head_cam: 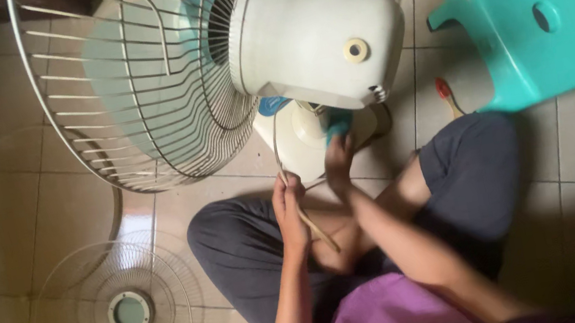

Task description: The person sits on the floor and cleans a disassembled pedestal fan. They use a brush to dust the motor housing and then wipe the fan blades and cage with a cloth. The person also wipes the fan stand and base before reassembling the unit.

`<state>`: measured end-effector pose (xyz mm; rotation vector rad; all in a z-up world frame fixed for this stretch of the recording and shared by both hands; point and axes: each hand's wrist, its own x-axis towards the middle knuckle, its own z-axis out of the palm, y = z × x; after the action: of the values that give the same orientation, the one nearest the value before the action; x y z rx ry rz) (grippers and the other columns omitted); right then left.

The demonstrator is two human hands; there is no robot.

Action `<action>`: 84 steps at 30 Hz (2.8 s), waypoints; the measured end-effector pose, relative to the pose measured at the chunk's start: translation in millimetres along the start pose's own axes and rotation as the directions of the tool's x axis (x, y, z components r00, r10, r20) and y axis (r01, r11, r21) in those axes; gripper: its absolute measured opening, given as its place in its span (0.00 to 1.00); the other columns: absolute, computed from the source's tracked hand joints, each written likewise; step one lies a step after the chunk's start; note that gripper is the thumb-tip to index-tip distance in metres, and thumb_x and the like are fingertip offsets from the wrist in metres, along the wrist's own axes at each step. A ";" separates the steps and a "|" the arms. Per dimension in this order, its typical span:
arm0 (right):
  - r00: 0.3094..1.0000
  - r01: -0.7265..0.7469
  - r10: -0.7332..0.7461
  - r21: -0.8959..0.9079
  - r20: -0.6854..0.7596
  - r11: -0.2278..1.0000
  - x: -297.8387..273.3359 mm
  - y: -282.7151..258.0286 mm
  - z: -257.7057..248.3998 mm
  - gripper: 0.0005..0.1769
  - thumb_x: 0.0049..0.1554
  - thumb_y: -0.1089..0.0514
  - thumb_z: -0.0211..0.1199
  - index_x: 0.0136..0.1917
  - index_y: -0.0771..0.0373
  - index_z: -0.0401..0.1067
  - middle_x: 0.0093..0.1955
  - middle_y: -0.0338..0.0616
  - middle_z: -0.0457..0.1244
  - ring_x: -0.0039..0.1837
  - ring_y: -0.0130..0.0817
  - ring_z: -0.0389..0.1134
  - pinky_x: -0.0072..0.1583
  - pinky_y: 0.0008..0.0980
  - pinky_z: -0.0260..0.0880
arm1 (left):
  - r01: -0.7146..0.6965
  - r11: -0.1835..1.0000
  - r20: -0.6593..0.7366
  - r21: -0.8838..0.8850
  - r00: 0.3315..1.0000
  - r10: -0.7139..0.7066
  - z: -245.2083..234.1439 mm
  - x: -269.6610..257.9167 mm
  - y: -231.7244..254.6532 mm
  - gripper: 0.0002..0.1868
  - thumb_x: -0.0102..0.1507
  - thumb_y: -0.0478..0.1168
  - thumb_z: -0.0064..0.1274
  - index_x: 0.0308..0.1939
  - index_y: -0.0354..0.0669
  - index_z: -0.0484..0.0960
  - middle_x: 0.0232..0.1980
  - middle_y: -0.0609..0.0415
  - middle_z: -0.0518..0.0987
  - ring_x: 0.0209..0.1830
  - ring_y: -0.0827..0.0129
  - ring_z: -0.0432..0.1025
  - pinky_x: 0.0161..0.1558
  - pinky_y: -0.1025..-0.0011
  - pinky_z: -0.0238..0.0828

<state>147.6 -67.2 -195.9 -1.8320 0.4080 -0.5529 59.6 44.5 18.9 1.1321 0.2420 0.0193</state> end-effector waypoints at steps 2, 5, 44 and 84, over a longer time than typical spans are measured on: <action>0.766 -0.616 0.611 0.504 0.202 0.605 -25.7 -5.9 6.0 0.20 0.70 0.51 0.53 0.62 0.72 0.65 0.53 0.55 0.58 0.50 0.49 0.57 0.55 0.53 0.57 | 0.023 0.998 -0.046 0.054 0.999 -0.021 -1.4 -4.3 2.5 0.09 0.71 0.43 0.43 0.41 0.43 0.73 0.35 0.64 0.65 0.36 0.79 0.57 0.40 0.78 0.56; 0.842 -0.539 0.506 0.306 0.186 0.785 -25.8 -8.2 17.4 0.18 0.68 0.50 0.54 0.63 0.64 0.67 0.56 0.50 0.60 0.54 0.48 0.60 0.56 0.52 0.61 | 0.069 0.997 -0.098 0.025 0.993 -0.066 -5.5 -14.8 0.0 0.09 0.71 0.43 0.42 0.39 0.44 0.72 0.33 0.64 0.64 0.33 0.78 0.57 0.39 0.77 0.56; 0.990 0.085 -0.058 -0.221 0.126 0.972 95.9 29.8 -39.0 0.12 0.57 0.57 0.60 0.51 0.66 0.75 0.43 0.53 0.69 0.46 0.45 0.70 0.48 0.43 0.69 | 0.040 0.978 -0.037 0.207 0.999 -0.033 -1.0 69.4 -56.3 0.08 0.70 0.39 0.43 0.43 0.39 0.74 0.34 0.61 0.68 0.34 0.78 0.60 0.37 0.78 0.57; 0.242 0.795 -0.339 0.014 0.909 0.606 154.9 -9.9 -128.1 0.31 0.56 0.66 0.57 0.73 0.58 0.66 0.79 0.51 0.53 0.82 0.53 0.49 0.80 0.45 0.51 | -0.038 0.727 0.052 0.685 0.999 0.003 -40.0 150.8 -250.9 0.23 0.70 0.41 0.43 0.66 0.29 0.71 0.66 0.37 0.72 0.65 0.48 0.65 0.68 0.57 0.58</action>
<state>204.9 -247.0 -125.9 -2.4561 -1.0414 0.0872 171.5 -6.3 -249.7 1.8852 0.1954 -0.0867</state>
